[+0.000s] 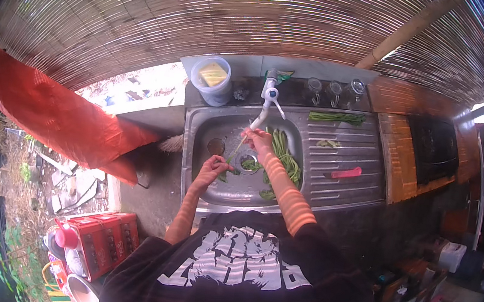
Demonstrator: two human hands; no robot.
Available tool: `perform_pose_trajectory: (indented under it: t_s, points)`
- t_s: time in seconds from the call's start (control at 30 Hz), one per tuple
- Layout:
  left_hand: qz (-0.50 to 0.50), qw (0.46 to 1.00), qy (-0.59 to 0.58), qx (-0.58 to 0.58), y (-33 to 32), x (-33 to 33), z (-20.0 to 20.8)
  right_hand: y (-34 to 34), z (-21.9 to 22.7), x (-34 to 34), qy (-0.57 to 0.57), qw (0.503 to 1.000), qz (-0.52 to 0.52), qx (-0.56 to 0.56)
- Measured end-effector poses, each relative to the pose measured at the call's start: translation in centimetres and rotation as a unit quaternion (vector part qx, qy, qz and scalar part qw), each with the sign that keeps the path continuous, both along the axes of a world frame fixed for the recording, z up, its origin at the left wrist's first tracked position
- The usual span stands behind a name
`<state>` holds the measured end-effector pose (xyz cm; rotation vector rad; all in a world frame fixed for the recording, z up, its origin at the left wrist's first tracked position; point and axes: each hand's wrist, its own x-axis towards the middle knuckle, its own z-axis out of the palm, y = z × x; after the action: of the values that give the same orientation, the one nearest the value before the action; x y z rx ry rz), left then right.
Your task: The person washes long green vegetables under running water at an outdoor sink, then places them on the sink's draining board. The person handles the vegetables one at a time, rinsing and arranging them on the board.
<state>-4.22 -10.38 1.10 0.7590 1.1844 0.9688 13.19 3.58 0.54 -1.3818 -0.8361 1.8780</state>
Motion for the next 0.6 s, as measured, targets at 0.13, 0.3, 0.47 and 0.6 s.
perform_pose_trajectory:
  t_s: [0.13, 0.3, 0.47, 0.6]
  points:
    - [-0.023, 0.993, 0.109, 0.025, 0.1, -0.7, -2.2, -0.6, -0.5, -0.5, -0.011, 1.000, 0.006, 0.015]
    - [-0.036, 0.943, 0.312, 0.107, 2.9, 0.3, -2.8, -1.5, -0.6, -0.7, -0.002, 0.997, 0.025, 0.066]
    - [0.023, 0.972, 0.204, 0.117, 6.9, 2.8, -1.2, -1.9, 1.0, -0.8, -0.024, 0.998, -0.014, 0.063]
    - [0.031, 0.982, 0.160, 0.092, 8.0, 3.6, -2.8, -1.5, 1.1, -0.3, -0.062, 0.996, -0.027, 0.058]
